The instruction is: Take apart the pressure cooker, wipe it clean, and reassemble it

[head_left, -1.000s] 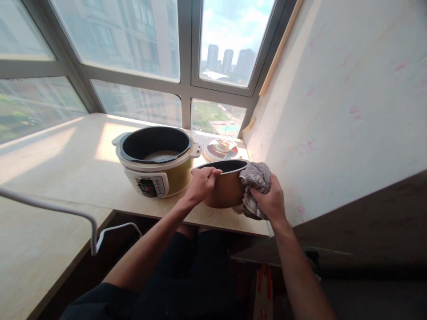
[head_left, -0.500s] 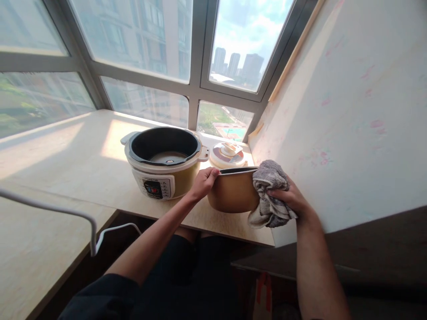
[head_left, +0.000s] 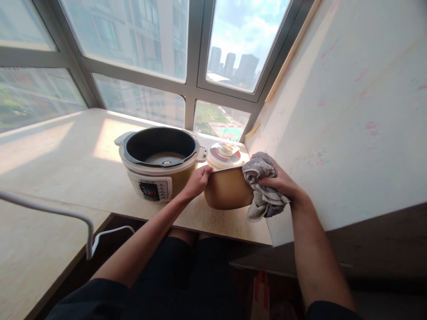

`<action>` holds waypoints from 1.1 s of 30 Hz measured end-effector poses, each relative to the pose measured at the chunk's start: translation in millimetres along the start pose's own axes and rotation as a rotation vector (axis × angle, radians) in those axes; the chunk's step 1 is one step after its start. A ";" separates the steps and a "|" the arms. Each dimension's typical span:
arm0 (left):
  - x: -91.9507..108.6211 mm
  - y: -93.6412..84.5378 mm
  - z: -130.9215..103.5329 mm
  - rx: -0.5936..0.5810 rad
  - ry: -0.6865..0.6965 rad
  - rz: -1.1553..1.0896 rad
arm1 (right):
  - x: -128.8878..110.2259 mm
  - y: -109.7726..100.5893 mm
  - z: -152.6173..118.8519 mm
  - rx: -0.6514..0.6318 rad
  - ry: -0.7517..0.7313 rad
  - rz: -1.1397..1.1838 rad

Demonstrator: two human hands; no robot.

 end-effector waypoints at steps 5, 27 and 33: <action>10.7 0.7 -1.9 -0.026 0.020 0.118 | -8.9 4.8 4.4 -0.002 0.042 -0.070; 77.3 37.6 27.8 -0.097 -0.088 0.827 | -41.3 58.7 -50.3 0.566 -0.035 -0.393; 59.4 9.4 23.5 0.227 -0.137 0.571 | -14.1 38.8 -42.0 0.445 -0.053 -0.206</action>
Point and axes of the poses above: each hand's wrist, its own z-axis towards the middle knuckle, its own y-axis out of the palm, x = y × z, the point moved 8 cm from there along z, towards the middle knuckle, and after that the axes turned 11 degrees about -x, right-handed, at the moved point
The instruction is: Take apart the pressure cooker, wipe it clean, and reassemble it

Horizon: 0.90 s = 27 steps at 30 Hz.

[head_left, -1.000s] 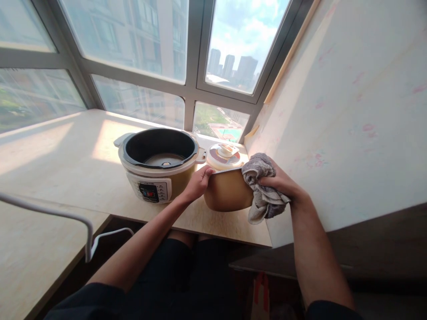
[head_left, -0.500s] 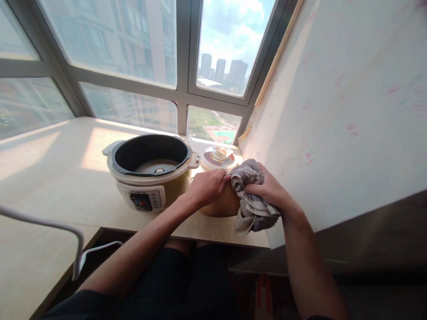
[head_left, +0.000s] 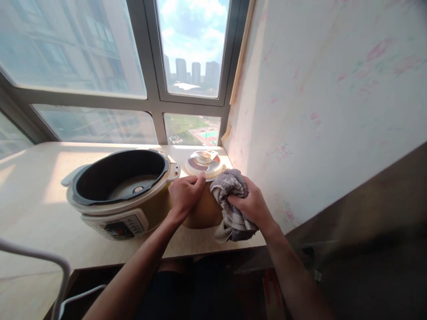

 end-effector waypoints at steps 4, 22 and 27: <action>-15.3 -2.1 -1.0 0.058 -0.013 -0.193 | 58.6 -8.4 22.5 -0.086 0.103 0.356; -75.6 8.9 -27.0 0.081 -0.172 -0.732 | 129.7 -0.6 28.7 -0.121 0.189 0.636; -81.8 14.3 -37.6 0.112 -0.187 -0.763 | 91.8 -8.0 25.5 -0.203 0.090 0.525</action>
Point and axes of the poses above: each hand's wrist, its own z-axis towards the middle knuckle, its own y-axis out of the palm, x = y × z, the point moved 8 cm from there along z, towards the middle knuckle, and after that the axes turned 11 degrees about -x, right-handed, at the moved point
